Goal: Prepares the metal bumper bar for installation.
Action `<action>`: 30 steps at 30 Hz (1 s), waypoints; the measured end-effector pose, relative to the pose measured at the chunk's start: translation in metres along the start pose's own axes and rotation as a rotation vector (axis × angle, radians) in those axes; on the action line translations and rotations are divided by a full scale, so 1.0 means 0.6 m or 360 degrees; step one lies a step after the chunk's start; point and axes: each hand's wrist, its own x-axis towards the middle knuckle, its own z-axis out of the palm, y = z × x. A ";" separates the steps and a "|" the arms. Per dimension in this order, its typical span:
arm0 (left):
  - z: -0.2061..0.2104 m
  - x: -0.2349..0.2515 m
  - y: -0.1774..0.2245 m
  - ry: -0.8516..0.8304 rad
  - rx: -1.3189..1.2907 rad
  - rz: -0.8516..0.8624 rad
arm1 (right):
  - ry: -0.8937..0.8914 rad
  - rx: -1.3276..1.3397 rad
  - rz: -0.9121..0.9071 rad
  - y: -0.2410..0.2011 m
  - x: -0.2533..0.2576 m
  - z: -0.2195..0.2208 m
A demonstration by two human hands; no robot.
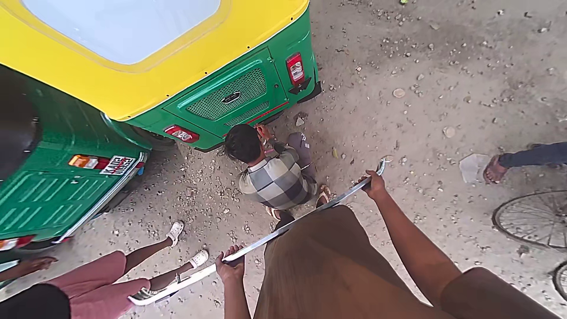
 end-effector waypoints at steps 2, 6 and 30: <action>0.026 -0.011 0.022 -0.0028 -0.0046 0.0038 | -0.0054 0.0048 -0.0010 -0.024 -0.019 0.023; 0.119 -0.042 0.101 -0.0174 -0.0147 0.0121 | -0.0281 0.0109 -0.0151 -0.106 -0.075 0.120; 0.739 0.419 0.343 -0.0818 -0.0061 0.0206 | -0.0768 0.0409 -0.0570 -0.244 -0.022 0.819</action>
